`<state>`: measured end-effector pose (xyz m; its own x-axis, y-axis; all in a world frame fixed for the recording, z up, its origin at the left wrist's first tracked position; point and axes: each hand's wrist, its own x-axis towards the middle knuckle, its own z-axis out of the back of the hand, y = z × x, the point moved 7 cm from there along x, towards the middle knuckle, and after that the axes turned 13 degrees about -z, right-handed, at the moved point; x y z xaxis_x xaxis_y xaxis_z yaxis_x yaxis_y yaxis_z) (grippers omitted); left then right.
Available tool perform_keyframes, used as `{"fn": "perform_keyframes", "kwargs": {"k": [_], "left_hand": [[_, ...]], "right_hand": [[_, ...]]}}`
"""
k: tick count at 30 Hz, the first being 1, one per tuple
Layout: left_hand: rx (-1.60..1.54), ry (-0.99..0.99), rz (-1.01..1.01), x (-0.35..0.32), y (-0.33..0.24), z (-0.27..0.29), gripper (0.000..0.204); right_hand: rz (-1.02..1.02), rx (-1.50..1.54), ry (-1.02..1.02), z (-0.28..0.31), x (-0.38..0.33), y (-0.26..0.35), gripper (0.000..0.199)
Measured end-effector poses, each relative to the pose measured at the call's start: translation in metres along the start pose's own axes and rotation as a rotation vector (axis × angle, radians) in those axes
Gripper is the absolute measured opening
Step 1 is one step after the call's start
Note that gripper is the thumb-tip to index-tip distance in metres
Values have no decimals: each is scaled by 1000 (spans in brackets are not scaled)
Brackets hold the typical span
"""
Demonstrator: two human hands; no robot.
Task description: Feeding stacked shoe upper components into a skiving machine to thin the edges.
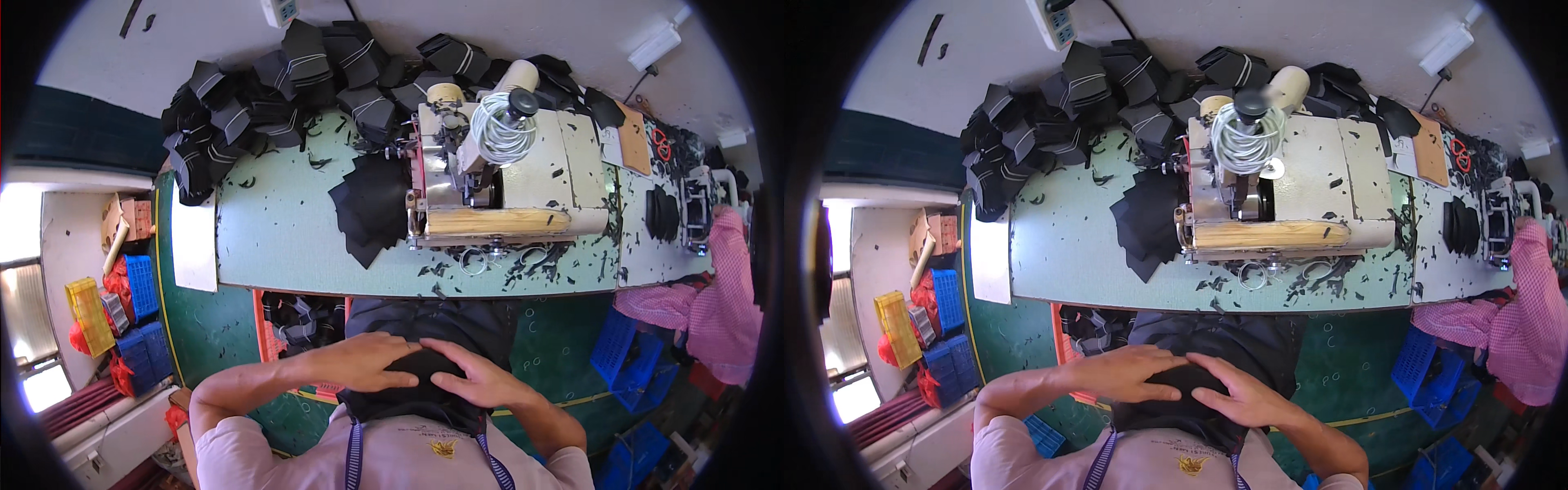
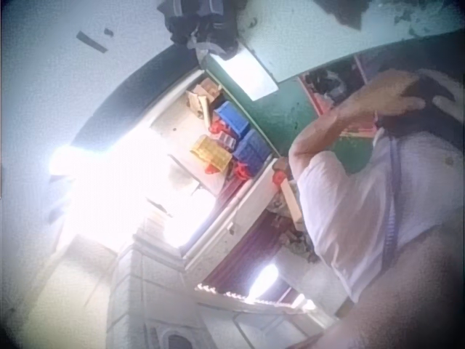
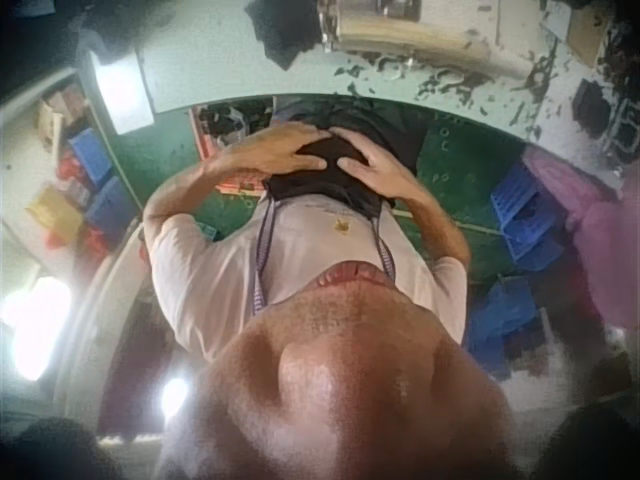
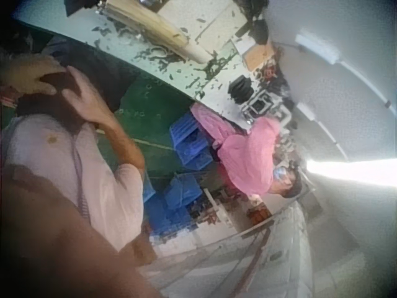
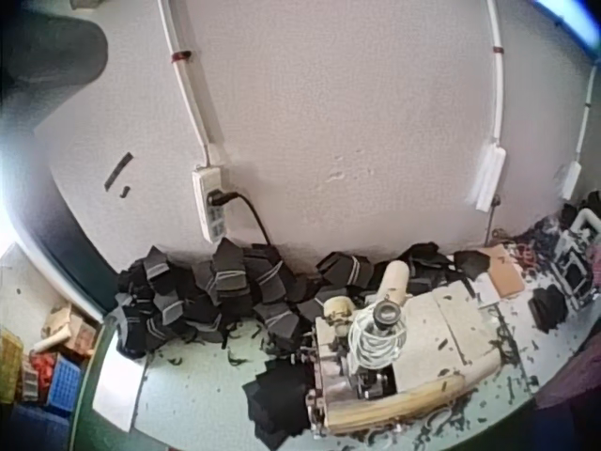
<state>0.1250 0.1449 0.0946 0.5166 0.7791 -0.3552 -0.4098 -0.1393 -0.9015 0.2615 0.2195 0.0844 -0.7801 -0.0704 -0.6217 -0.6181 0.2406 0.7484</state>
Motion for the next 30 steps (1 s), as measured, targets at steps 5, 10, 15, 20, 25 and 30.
{"fn": "perform_keyframes", "kwargs": {"k": [5,10,15,20,25,30], "left_hand": [[-351,-155,81,-10,5,6,52],[-291,-177,-112,10,-16,16,50],[-274,-290,-197,35,4,69,52],[-374,-457,98,68,36,150,37],[-408,-423,249,77,59,188,39],[-459,-376,389,73,72,194,34]], "right_hand": [[32,30,-17,-5,-16,0,64],[95,44,-132,-5,-13,-12,66],[161,190,-424,55,12,5,44],[221,149,-525,127,53,47,35],[64,-391,-694,179,36,71,29],[121,-516,-837,195,24,91,25]]}}
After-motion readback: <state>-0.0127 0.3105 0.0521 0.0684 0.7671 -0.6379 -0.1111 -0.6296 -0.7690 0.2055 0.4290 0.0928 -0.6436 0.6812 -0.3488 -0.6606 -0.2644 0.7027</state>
